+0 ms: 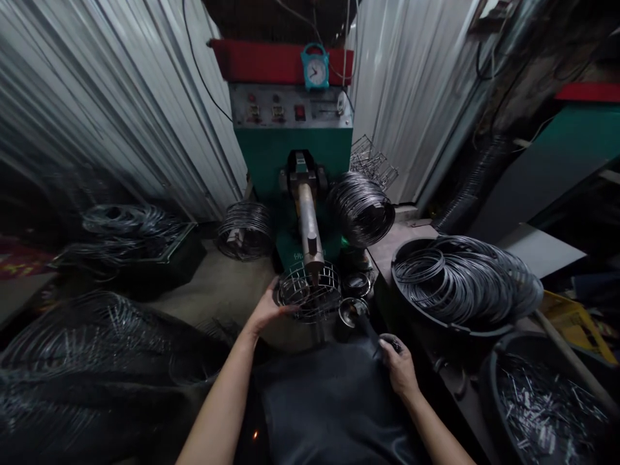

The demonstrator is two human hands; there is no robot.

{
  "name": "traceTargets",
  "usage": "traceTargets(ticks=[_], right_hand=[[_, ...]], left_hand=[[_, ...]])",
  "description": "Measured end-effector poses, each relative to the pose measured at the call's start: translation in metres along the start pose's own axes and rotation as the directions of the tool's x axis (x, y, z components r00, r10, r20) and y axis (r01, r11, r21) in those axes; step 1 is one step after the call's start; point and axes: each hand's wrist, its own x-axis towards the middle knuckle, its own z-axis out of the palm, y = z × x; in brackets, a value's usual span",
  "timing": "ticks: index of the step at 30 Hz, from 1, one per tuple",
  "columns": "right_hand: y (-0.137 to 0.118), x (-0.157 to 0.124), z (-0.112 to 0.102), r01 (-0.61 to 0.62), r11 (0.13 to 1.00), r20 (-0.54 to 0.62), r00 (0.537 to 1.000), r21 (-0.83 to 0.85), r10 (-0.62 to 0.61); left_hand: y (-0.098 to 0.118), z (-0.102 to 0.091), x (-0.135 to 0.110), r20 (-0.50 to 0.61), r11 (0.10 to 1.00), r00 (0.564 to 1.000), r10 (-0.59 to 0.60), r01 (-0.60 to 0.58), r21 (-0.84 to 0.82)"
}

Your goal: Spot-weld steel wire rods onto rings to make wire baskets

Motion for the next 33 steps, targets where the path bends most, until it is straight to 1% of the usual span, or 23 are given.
traceTargets(ticks=[1,2,4,5,7,10,11,13,16,20,22,24,26,27,28,29,30,33], right_hand=[[0.002,0.000,-0.001,-0.027,0.999,0.005,1.000,0.021,0.026],[0.004,0.001,-0.002,-0.089,0.993,0.016,0.996,0.079,0.088],[0.005,0.004,-0.004,-0.240,0.946,0.060,0.971,0.218,0.232],[0.005,0.005,-0.005,-0.297,0.916,0.090,0.955,0.269,0.283],[0.003,0.007,-0.006,-0.373,0.863,0.160,0.928,0.342,0.338],[-0.003,0.008,-0.006,-0.449,0.791,0.243,0.893,0.416,0.379],[-0.005,0.007,-0.005,-0.464,0.777,0.256,0.885,0.426,0.388],[-0.008,0.006,-0.006,-0.455,0.784,0.249,0.890,0.422,0.382],[-0.011,0.004,-0.009,-0.408,0.819,0.191,0.913,0.403,0.360],[-0.014,0.000,-0.008,-0.383,0.826,0.116,0.922,0.414,0.369],[-0.015,-0.001,-0.003,-0.338,0.860,0.096,0.940,0.383,0.327],[-0.014,-0.001,0.002,-0.235,0.924,0.050,0.972,0.301,0.231],[-0.009,-0.002,0.003,-0.065,0.990,0.005,0.998,0.124,0.065],[-0.005,-0.003,0.001,0.032,0.999,0.012,0.999,0.000,-0.032],[0.000,-0.005,-0.003,0.122,0.984,0.045,0.992,-0.129,-0.118],[0.006,-0.006,-0.008,0.199,0.949,0.097,0.979,-0.245,-0.180],[0.012,-0.008,-0.014,0.261,0.904,0.161,0.963,-0.338,-0.218],[0.020,-0.013,-0.028,0.383,0.775,0.337,0.913,-0.503,-0.232]], left_hand=[[-0.006,0.003,-0.002,-0.002,0.998,1.000,-0.012,0.012,-0.056],[-0.011,0.005,-0.003,-0.008,0.995,1.000,-0.011,0.010,-0.098],[-0.018,0.010,-0.003,-0.034,0.989,0.999,0.003,-0.008,-0.146],[-0.019,0.012,-0.002,-0.045,0.987,0.999,0.011,-0.018,-0.160],[-0.021,0.013,-0.001,-0.050,0.981,0.998,0.028,-0.037,-0.191],[-0.021,0.013,-0.001,-0.028,0.972,0.999,0.040,-0.045,-0.233],[-0.022,0.014,-0.001,-0.017,0.969,0.999,0.041,-0.044,-0.242],[-0.023,0.015,0.001,0.010,0.963,0.999,0.047,-0.042,-0.265],[-0.024,0.015,0.009,0.052,0.956,0.998,0.044,-0.026,-0.292],[-0.023,0.010,0.019,0.093,0.961,0.994,0.051,-0.024,-0.276],[-0.022,0.008,0.015,0.081,0.964,0.995,0.054,-0.031,-0.264],[-0.019,0.006,0.001,0.080,0.962,0.995,0.051,-0.028,-0.273],[-0.017,0.007,-0.018,0.072,0.960,0.997,0.042,-0.020,-0.280],[-0.015,0.008,-0.029,0.055,0.962,0.998,0.035,-0.018,-0.273],[-0.013,0.008,-0.040,0.028,0.966,0.999,0.028,-0.020,-0.258],[-0.010,0.009,-0.050,-0.001,0.972,1.000,0.026,-0.026,-0.233],[-0.008,0.011,-0.059,-0.027,0.980,0.999,0.029,-0.034,-0.195],[0.002,0.015,-0.079,-0.081,0.998,0.995,0.066,-0.066,0.004]])
